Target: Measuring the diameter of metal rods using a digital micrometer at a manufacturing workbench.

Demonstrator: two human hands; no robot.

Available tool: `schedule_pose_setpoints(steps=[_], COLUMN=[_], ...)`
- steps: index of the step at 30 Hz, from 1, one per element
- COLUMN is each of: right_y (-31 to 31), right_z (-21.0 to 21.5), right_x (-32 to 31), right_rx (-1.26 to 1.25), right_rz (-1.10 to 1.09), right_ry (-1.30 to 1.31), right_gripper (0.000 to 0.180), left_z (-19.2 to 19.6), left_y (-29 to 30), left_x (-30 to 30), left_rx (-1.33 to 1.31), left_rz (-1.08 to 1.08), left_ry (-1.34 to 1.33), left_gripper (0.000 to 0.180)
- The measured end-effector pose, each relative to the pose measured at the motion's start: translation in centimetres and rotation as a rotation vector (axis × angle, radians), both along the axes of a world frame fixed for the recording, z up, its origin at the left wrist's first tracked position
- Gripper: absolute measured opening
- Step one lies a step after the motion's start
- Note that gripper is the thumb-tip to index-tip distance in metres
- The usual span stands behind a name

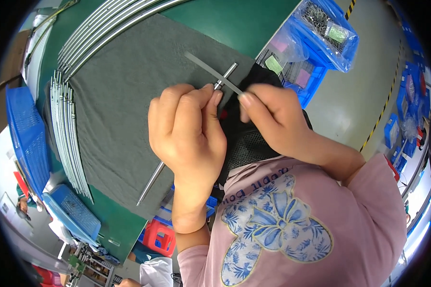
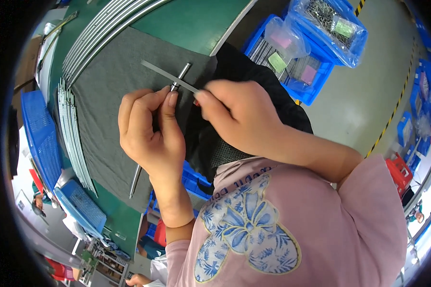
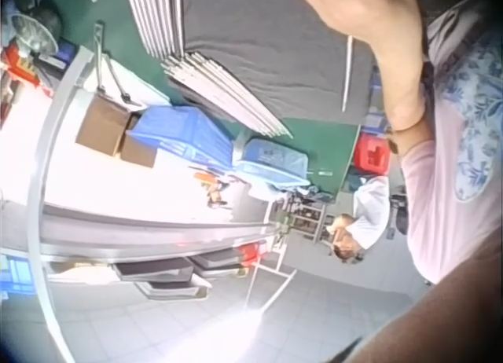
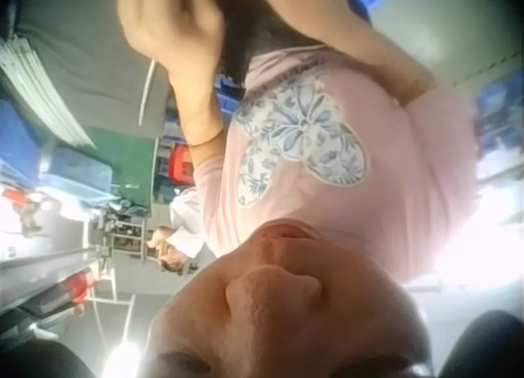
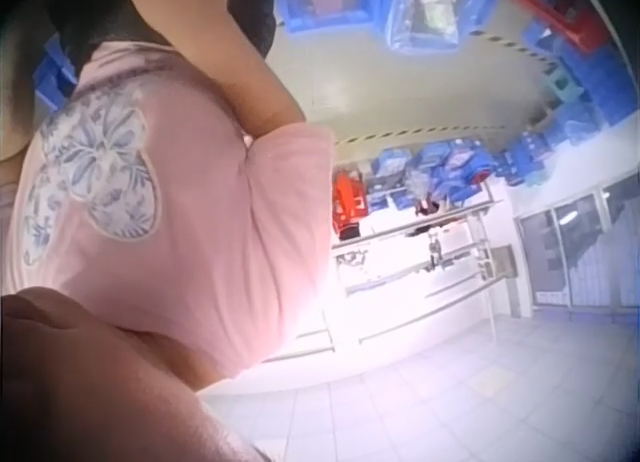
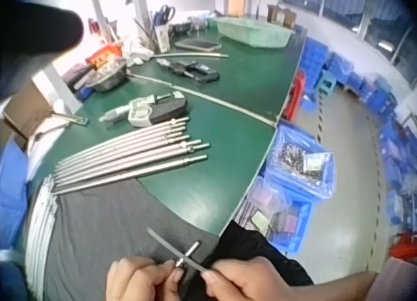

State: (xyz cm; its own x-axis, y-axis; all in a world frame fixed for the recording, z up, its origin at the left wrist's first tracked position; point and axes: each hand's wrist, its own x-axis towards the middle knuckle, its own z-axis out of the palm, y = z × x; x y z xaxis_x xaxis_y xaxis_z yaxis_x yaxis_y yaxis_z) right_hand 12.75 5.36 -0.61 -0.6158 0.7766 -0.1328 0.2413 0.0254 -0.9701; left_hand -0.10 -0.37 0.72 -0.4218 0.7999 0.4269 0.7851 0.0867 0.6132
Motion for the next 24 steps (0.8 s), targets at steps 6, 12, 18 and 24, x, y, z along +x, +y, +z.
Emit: schedule_pose_setpoints(steps=[6,12,18,24], right_y=[0.9,0.5,-0.2,0.0], right_z=[0.2,-0.2,-0.8,0.4], right_x=[-0.9,-0.4,2.3,2.8], right_rx=[0.016,-0.049,-0.074,-0.169], right_rz=[0.030,0.009,0.083,0.024], right_ry=[0.020,0.016,-0.088,0.169], right_gripper=[0.023,0.026,0.026,0.020], left_z=[0.2,0.0,-0.1,0.1], left_y=[-0.1,-0.2,-0.2,-0.1], left_x=[0.2,0.1,0.0,-0.1], left_rx=[-0.038,-0.050,-0.035,-0.051], left_rz=[0.006,0.012,-0.006,-0.021], left_ry=[-0.010,0.022,0.042,0.039], left_gripper=[0.013,0.013,0.013,0.012])
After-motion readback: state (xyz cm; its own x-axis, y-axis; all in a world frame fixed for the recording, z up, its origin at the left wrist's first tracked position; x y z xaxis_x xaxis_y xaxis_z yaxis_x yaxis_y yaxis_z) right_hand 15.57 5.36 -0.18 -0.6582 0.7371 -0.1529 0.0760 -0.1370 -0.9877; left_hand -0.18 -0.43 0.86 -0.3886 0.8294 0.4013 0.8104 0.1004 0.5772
